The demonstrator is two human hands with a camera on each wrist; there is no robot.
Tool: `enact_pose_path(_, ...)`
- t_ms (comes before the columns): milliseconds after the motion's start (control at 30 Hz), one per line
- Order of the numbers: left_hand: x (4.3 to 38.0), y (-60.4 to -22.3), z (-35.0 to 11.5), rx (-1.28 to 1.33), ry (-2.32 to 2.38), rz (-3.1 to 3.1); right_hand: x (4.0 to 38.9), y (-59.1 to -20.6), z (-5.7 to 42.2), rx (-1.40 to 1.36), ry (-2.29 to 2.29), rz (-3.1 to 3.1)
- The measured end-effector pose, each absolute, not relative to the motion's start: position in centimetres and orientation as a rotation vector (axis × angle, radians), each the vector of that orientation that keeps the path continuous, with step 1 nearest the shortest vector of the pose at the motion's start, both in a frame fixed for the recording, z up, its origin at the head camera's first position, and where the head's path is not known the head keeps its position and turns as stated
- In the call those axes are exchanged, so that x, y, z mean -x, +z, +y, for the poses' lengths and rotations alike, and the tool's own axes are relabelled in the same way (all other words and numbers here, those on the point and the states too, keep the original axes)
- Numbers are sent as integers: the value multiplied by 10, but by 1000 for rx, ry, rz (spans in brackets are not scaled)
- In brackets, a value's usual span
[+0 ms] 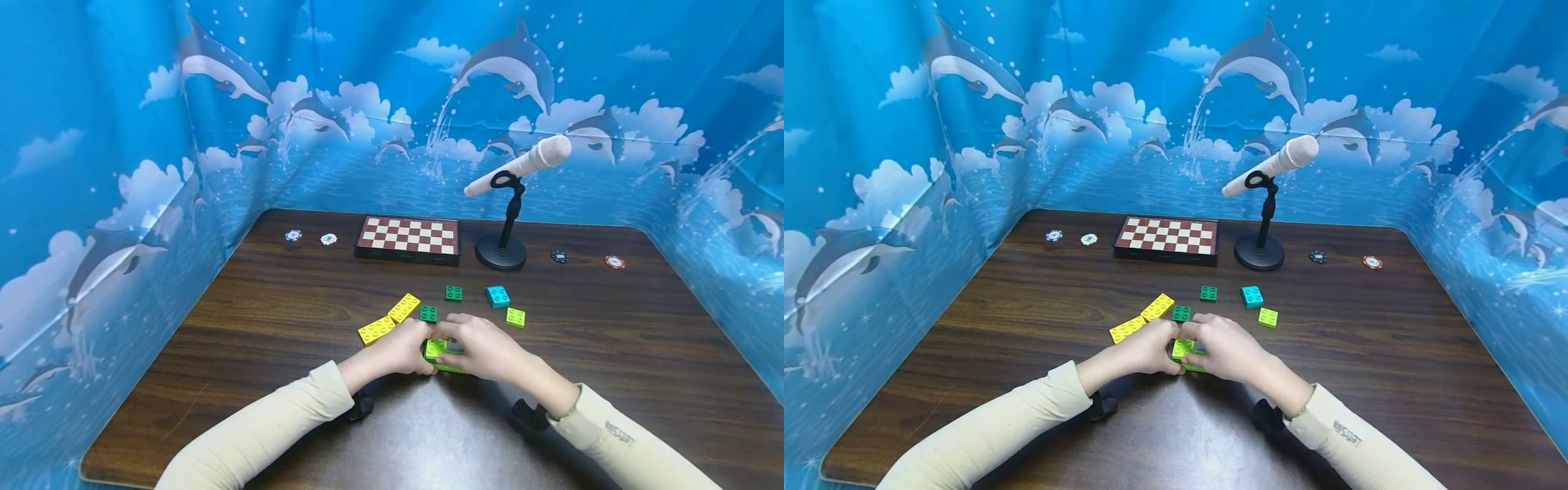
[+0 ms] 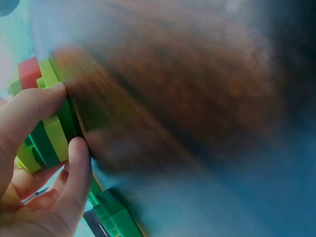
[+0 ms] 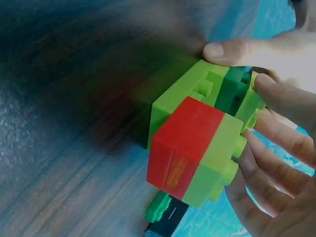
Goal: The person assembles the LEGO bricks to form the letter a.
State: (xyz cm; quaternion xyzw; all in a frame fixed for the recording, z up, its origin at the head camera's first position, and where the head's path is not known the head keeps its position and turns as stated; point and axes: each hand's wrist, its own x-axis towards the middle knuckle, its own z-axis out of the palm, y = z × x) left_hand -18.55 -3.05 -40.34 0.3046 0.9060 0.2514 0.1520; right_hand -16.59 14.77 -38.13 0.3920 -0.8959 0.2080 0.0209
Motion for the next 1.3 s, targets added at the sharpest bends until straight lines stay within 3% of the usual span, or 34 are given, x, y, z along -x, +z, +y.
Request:
enact_pose_path(733,188,-395,-35,-874,720,2635,160,-374,128,-1171,348,-2703)
enact_pose_path(1300,183,-407,-33,-883,693,2626,155,-380,153,-1052,638,-2802)
